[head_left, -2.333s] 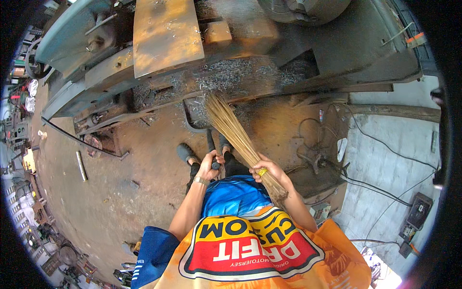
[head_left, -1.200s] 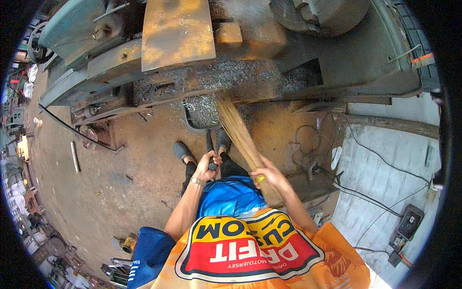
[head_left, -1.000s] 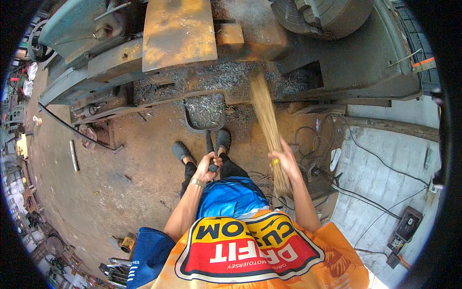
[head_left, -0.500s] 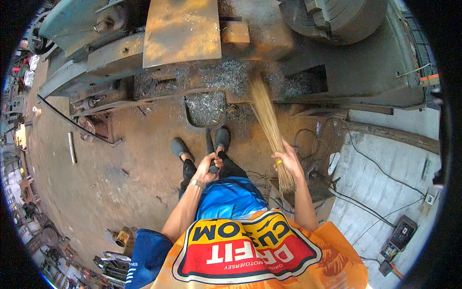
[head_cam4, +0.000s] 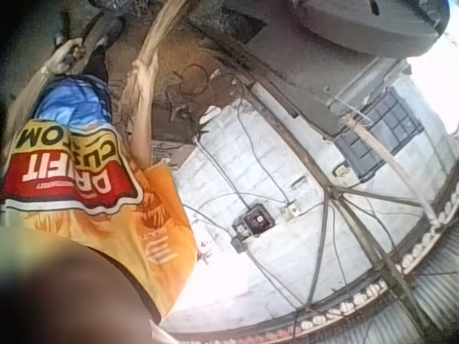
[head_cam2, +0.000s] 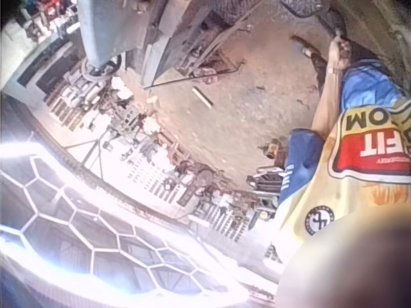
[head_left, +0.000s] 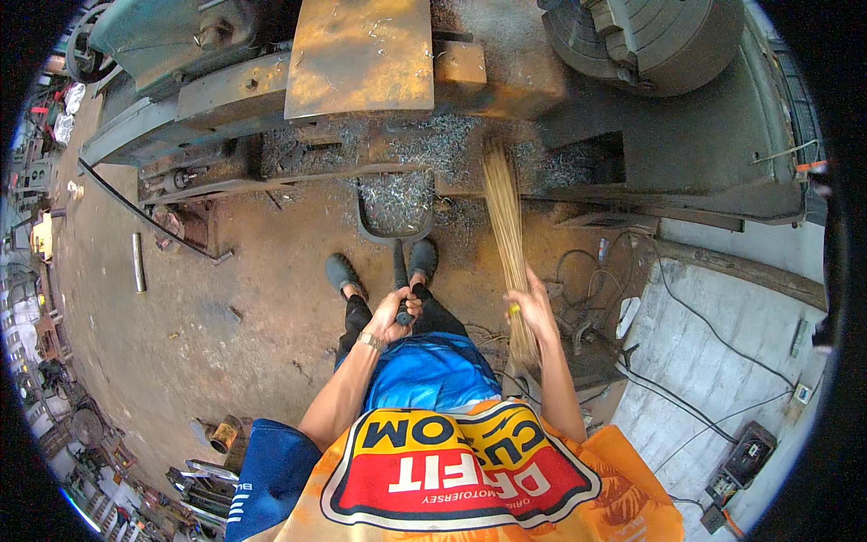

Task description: The person gathers metal shavings by hand and places them into a sack. Then, using a broom and dustpan, the person sweeps additional shavings from the floor and machine surfaces into the dustpan.

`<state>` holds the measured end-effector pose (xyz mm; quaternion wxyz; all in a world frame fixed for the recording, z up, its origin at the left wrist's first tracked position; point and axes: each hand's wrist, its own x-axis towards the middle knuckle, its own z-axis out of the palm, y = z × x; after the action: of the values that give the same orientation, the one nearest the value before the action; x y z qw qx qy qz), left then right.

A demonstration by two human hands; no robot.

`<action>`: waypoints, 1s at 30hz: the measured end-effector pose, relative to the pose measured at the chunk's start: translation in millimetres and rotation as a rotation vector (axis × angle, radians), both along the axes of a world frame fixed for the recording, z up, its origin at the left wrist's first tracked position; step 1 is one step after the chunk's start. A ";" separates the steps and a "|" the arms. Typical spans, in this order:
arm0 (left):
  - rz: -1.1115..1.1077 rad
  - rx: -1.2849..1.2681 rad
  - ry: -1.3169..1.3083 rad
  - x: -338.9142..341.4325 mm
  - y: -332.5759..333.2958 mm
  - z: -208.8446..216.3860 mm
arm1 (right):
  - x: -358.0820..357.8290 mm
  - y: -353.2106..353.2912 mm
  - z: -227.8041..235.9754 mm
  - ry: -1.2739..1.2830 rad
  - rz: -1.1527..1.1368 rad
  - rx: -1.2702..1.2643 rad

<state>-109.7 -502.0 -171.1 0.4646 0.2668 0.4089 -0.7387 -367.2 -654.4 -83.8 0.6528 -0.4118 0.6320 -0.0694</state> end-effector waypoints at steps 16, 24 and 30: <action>-0.008 -0.050 -0.032 2.1 38.8 -24.0 | 27.7 8.3 -22.1 -0.071 0.050 -0.037; -0.134 -0.101 -0.171 -0.4 50.9 -27.4 | 76.1 66.8 -60.0 -0.061 0.248 -0.003; -0.101 -0.070 -0.173 0.1 61.9 -33.8 | 43.4 29.7 -0.9 0.014 0.233 -0.051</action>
<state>-109.6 -440.1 -204.9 0.4695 0.3333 0.3272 -0.7493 -323.8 -624.7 -84.7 0.6411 -0.4995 0.5826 -0.0064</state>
